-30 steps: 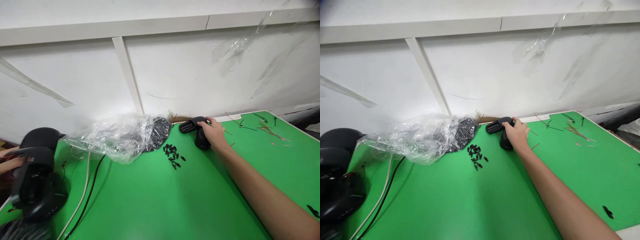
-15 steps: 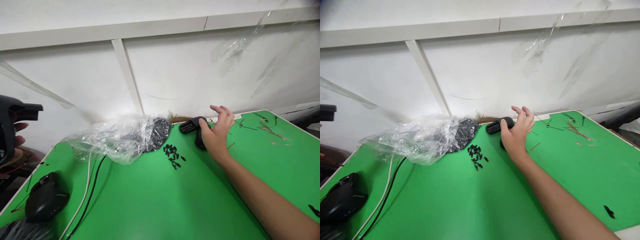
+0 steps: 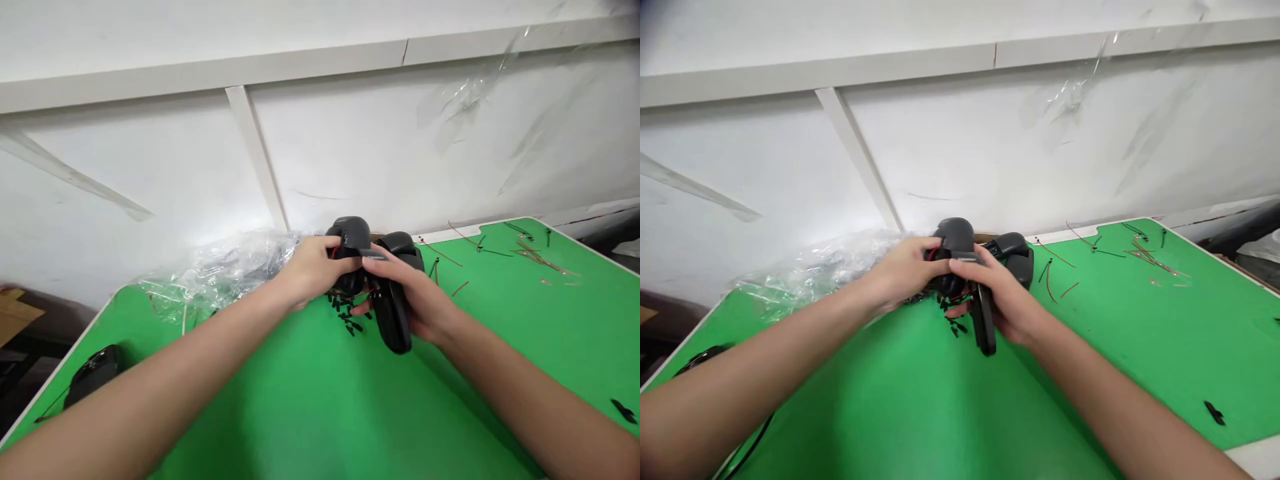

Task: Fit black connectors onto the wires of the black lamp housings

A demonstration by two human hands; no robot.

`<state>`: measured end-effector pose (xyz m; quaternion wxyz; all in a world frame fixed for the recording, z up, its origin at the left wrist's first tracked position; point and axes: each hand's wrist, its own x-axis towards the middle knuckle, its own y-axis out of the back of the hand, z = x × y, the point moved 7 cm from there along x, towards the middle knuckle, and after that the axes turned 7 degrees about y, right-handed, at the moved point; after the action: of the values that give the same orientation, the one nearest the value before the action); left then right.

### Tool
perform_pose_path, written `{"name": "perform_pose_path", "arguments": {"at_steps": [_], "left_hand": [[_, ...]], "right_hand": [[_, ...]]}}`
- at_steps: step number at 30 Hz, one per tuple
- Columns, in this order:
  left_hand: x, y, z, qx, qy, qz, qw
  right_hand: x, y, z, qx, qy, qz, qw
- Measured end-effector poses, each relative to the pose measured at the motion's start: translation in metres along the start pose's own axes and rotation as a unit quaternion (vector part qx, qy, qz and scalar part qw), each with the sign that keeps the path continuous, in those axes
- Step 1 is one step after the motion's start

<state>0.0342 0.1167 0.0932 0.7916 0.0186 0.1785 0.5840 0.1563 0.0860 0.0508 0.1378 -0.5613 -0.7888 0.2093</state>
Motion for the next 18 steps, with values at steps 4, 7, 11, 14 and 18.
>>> {"name": "perform_pose_path", "arguments": {"at_steps": [4, 7, 11, 14, 18], "left_hand": [[0.056, -0.034, -0.014, -0.02, -0.012, 0.039, 0.999], [0.078, -0.051, -0.021, -0.036, -0.004, 0.028, 0.999], [0.081, -0.065, -0.023, -0.026, -0.008, 0.004, 1.0], [0.076, -0.067, -0.022, -0.003, -0.02, -0.002, 1.0], [0.07, -0.06, -0.021, 0.044, -0.03, -0.008, 0.999]], "right_hand": [[0.021, 0.042, -0.01, -0.062, 0.0, 0.091, 0.994], [0.029, 0.06, -0.012, -0.09, 0.008, 0.124, 0.988], [0.027, 0.072, -0.016, -0.142, 0.015, 0.163, 0.976], [0.024, 0.076, -0.022, -0.203, 0.039, 0.184, 0.961], [0.025, 0.082, -0.023, -0.277, 0.052, 0.196, 0.939]]}}
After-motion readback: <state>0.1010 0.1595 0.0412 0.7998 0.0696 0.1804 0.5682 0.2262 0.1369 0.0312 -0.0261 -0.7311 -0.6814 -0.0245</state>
